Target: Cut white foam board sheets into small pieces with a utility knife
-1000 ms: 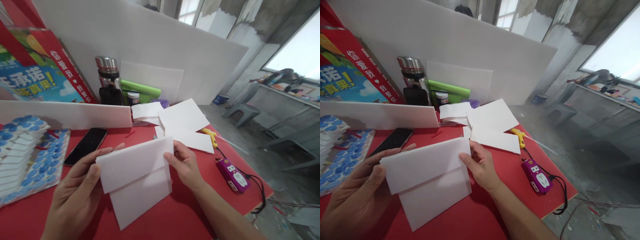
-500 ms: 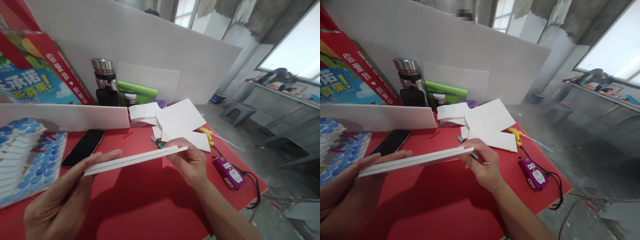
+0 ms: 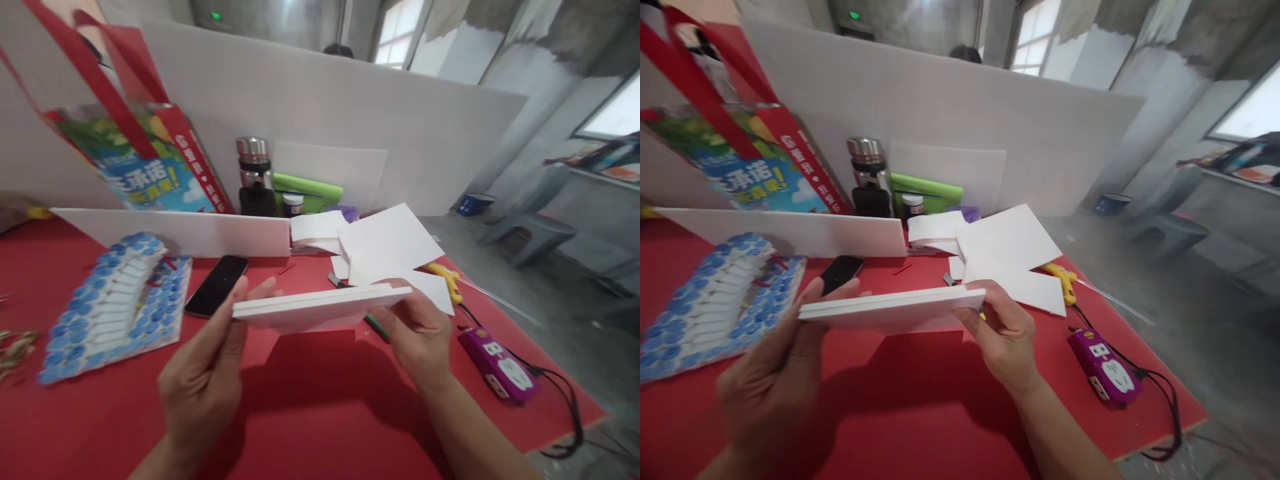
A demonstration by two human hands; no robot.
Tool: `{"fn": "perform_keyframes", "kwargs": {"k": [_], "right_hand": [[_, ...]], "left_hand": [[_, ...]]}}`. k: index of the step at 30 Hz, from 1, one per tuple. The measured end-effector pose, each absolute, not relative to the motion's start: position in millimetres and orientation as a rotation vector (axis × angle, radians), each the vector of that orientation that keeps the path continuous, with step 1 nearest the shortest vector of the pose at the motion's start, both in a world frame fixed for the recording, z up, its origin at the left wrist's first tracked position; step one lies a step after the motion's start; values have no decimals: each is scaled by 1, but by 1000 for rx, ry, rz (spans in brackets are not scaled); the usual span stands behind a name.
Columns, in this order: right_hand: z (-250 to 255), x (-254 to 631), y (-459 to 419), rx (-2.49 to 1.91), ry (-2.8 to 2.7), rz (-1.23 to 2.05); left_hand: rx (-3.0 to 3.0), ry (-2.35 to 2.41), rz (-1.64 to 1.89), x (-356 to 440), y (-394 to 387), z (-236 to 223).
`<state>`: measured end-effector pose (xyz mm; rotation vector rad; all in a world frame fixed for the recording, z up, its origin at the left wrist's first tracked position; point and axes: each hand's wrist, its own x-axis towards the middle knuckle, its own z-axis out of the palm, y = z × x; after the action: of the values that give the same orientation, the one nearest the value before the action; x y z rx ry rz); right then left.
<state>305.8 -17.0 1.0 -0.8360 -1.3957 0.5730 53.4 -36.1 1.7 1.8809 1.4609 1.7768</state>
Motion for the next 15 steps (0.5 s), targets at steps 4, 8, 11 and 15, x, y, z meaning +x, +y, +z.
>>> {"fn": "perform_keyframes", "kwargs": {"k": [4,8,11,15], "right_hand": [[-10,305,-14,-854,-1262,664],[-21,302,-13,-885,-1189,713],[-25,298,-14,-914,-1182,761],[-21,294,-16,-958,-1148,839]], "left_hand": [[1771,1374,1759,60,-40,3],[1653,1402,1725,64,-46,3],[1608,1436,1711,66,-46,3],[1675,1480,1693,64,-44,5]]}}
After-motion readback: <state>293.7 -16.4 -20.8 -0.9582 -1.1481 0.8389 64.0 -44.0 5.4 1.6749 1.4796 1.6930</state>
